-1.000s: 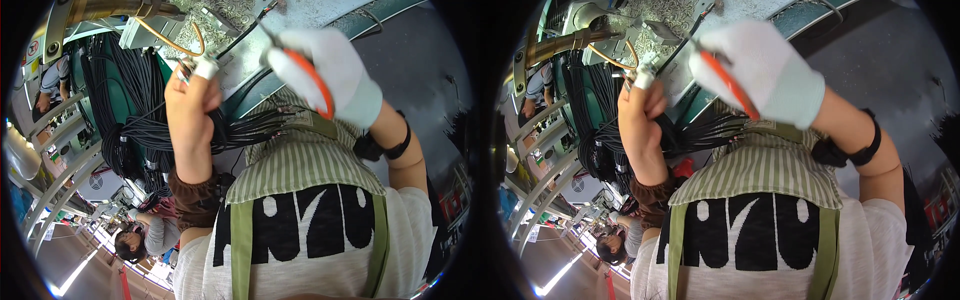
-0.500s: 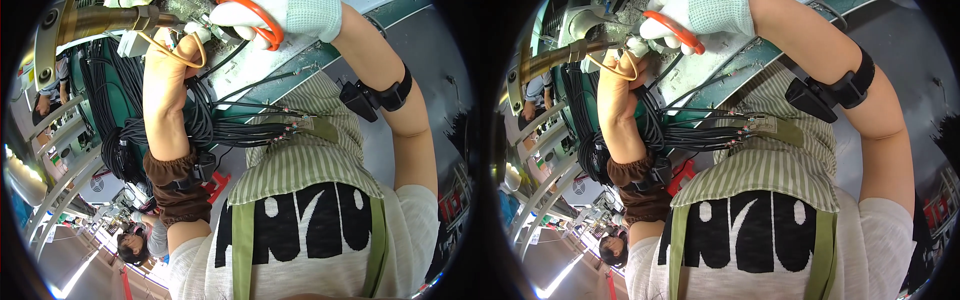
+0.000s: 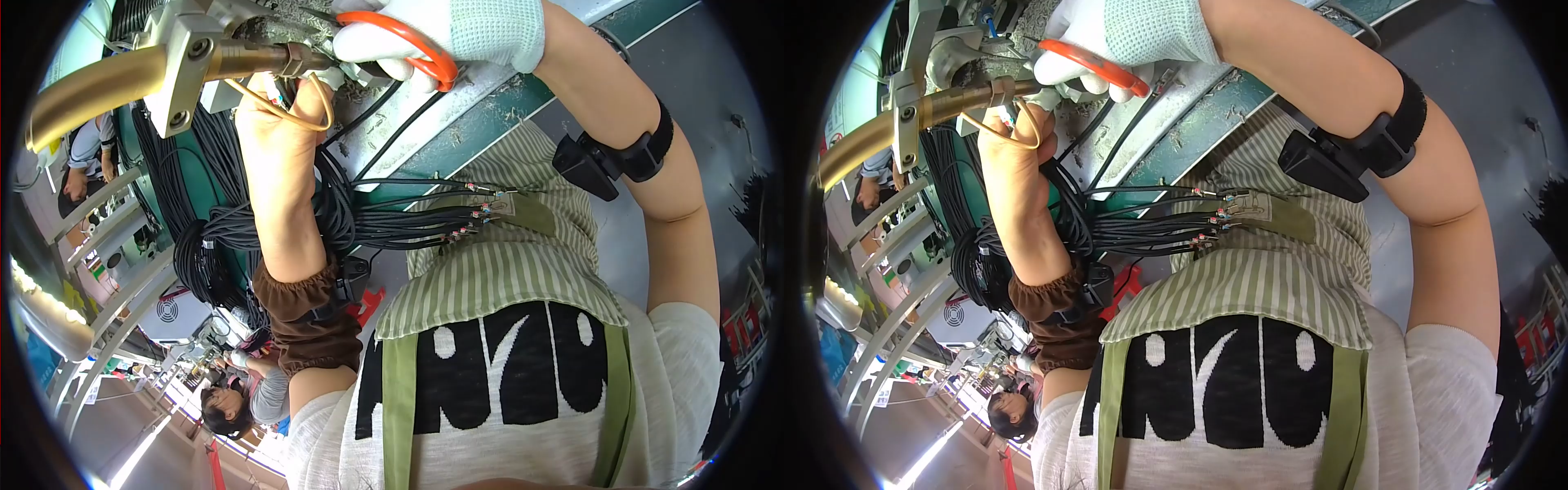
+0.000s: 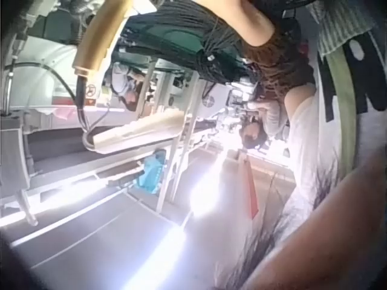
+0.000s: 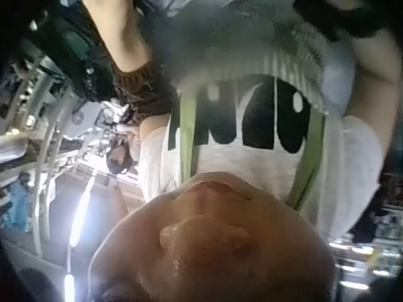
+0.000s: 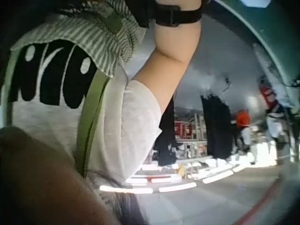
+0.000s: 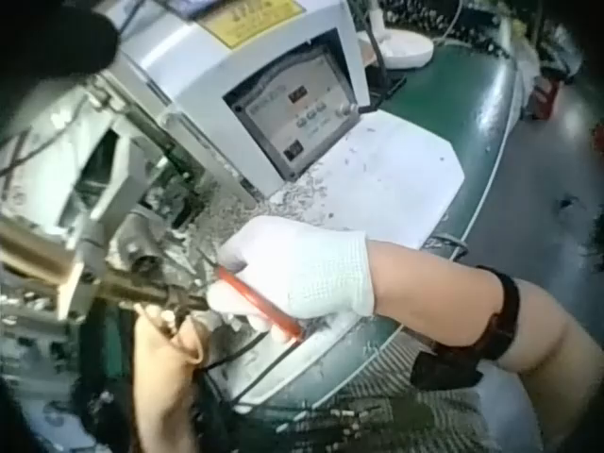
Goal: The person trims the ends of wires with shears, places the wire bundle into a machine to press on connectors, and then cuts off excess wire with the shears. This process is repeated for each wire in the bundle before the person sets the bundle aside and picks up another.
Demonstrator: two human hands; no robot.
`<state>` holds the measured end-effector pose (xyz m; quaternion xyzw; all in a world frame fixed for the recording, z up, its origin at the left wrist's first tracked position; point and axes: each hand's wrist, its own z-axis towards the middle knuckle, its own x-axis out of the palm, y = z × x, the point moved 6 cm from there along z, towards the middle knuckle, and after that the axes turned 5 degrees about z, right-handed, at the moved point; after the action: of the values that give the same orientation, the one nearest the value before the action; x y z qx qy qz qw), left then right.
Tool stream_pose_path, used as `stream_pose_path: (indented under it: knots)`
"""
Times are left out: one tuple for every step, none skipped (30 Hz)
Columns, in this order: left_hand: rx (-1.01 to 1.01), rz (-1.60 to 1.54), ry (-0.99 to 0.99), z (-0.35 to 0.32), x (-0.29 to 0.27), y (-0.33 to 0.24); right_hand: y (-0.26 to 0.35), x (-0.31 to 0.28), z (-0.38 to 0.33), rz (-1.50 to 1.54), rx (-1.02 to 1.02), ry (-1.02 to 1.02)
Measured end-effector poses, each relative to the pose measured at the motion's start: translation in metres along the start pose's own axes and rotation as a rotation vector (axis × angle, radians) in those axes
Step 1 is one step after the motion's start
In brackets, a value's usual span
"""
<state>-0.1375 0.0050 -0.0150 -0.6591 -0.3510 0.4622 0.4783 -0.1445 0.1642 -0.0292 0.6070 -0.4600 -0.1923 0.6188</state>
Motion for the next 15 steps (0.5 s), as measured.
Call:
stream_pose_path:
  knots:
    - [-0.002,0.000,-0.004,0.000,-0.001,0.000,-0.001,0.001,0.000,0.033,0.010,0.007]
    - [0.009,-0.001,-0.003,-0.001,0.000,0.000,0.001,0.003,-0.001,0.054,0.041,-0.002]
    - [0.020,-0.002,-0.002,-0.001,0.000,0.000,0.002,0.004,-0.003,0.075,0.072,-0.010]
    - [0.034,-0.004,0.004,0.000,0.000,0.000,0.001,0.004,-0.003,0.084,0.087,-0.017]
    - [0.035,-0.005,0.003,0.000,0.000,0.001,0.000,0.003,-0.003,0.094,0.102,-0.023]
    - [0.016,0.010,-0.010,0.001,-0.001,0.003,0.000,0.003,-0.002,0.083,0.085,-0.016]
    - [-0.003,0.026,-0.022,0.000,-0.002,0.004,-0.001,0.003,-0.002,0.072,0.067,-0.011]
    - [-0.022,0.041,-0.034,0.000,-0.004,0.006,-0.001,0.002,-0.001,0.066,0.057,-0.008]
    - [-0.020,0.041,-0.034,0.000,-0.005,0.007,-0.001,0.002,0.000,0.060,0.048,-0.006]
    - [-0.019,0.021,-0.020,0.001,-0.005,0.008,-0.001,0.001,0.001,0.017,0.029,-0.002]
    - [-0.018,0.002,-0.006,0.001,-0.006,0.010,0.000,0.001,0.002,-0.026,0.011,0.001]
    - [-0.018,-0.018,0.008,0.001,-0.006,0.011,0.000,0.000,0.003,-0.049,0.000,0.003]
    - [-0.015,-0.016,0.007,0.002,-0.007,0.012,0.000,0.000,0.004,-0.071,-0.010,0.005]
    - [-0.028,-0.027,-0.001,0.003,-0.008,0.014,-0.002,-0.001,0.006,-0.058,-0.006,-0.006]
    - [-0.041,-0.037,-0.009,0.003,-0.009,0.016,-0.004,-0.001,0.007,-0.045,-0.002,-0.017]
